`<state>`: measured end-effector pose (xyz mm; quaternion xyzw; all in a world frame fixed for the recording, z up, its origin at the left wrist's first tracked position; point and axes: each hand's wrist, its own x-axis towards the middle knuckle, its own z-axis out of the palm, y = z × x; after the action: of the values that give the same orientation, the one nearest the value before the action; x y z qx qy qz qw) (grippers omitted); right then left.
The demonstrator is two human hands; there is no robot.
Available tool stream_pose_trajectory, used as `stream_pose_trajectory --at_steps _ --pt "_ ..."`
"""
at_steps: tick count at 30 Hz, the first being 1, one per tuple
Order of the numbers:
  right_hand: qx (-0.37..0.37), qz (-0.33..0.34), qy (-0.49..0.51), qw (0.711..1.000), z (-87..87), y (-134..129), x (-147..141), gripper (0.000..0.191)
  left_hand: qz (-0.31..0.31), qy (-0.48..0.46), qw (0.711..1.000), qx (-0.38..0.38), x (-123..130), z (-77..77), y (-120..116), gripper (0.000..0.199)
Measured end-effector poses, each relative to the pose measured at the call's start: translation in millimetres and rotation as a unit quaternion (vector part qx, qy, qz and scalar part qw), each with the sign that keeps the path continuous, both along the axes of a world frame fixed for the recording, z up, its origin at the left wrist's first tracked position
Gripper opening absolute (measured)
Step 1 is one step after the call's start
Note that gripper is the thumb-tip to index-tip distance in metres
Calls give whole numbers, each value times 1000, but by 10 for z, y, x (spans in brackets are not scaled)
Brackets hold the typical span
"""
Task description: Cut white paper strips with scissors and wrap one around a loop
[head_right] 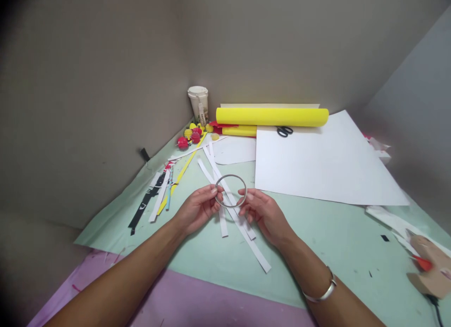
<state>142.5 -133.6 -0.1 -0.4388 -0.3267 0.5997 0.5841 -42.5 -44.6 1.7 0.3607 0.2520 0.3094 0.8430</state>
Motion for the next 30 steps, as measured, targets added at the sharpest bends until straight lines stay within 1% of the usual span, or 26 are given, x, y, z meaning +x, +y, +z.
stream_pose_trajectory --at_steps 4,9,12,17,20,26,30 --pt "-12 34 -41 999 12 -28 -17 22 -10 0 1000 8 0 0 -10 18" --pt "-30 19 -21 999 41 -24 -22 22 -30 13 999 44 -16 -1 -19 22" --pt "-46 11 -15 999 41 -13 -15 23 -49 23 997 61 -28 9 -27 30" --pt "-60 16 -13 998 14 -4 -4 24 -67 26 994 78 -34 38 -41 44" --pt "-60 19 -14 998 0 -6 -2 23 -72 27 993 92 -23 36 -51 48" --pt "-59 28 -55 996 -19 -18 -31 27 -46 32 993 99 -3 20 -57 43" --pt "-52 20 -53 997 -36 -21 -36 29 -55 28 995 83 -6 53 -66 36"
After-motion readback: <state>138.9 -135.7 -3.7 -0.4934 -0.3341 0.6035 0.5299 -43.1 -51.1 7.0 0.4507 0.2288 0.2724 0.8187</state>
